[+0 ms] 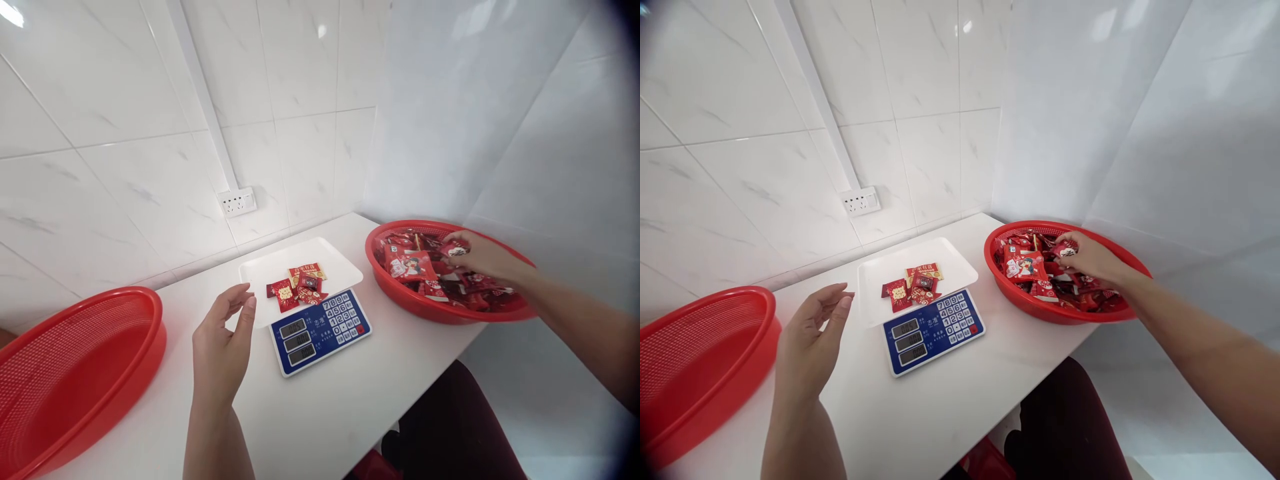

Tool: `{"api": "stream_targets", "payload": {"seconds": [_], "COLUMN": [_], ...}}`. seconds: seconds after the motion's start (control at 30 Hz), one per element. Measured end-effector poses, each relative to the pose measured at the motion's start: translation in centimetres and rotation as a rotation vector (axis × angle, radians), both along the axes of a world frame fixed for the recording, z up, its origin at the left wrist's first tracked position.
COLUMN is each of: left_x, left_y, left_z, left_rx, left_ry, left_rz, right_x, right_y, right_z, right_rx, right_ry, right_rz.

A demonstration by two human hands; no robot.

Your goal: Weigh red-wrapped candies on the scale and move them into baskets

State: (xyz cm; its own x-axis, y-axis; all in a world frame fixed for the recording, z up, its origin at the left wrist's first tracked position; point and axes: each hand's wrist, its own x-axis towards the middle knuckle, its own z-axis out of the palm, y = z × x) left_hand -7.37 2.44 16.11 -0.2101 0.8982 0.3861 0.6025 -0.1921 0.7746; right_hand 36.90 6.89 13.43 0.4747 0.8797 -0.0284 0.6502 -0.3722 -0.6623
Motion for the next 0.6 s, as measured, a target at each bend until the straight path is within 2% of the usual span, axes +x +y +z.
{"api": "stream_targets", "payload": {"seconds": [0.23, 0.33, 0.4, 0.53, 0.6], "left_x": [0.4, 1.0, 1.1, 1.3, 1.3], "left_y": [-0.1, -0.3, -0.4, -0.5, -0.5], "left_z": [0.2, 0.4, 0.5, 0.6, 0.7], "left_rx": [-0.002, -0.005, 0.003, 0.004, -0.01], "left_ry": [-0.012, -0.016, -0.007, 0.006, 0.002], "left_rz": [0.01, 0.033, 0.036, 0.041, 0.035], "right_x": [-0.4, 0.0, 0.5, 1.5, 1.7], "right_y": [-0.3, -0.3, -0.3, -0.1, 0.1], "right_z": [3.2, 3.6, 3.1, 0.6, -0.8], "right_rx": [0.38, 0.359, 0.251, -0.128, -0.249], "right_ry": [0.497, 0.586, 0.449, -0.22, -0.368], "right_rz": [-0.113, -0.089, -0.037, 0.05, 0.058]}}
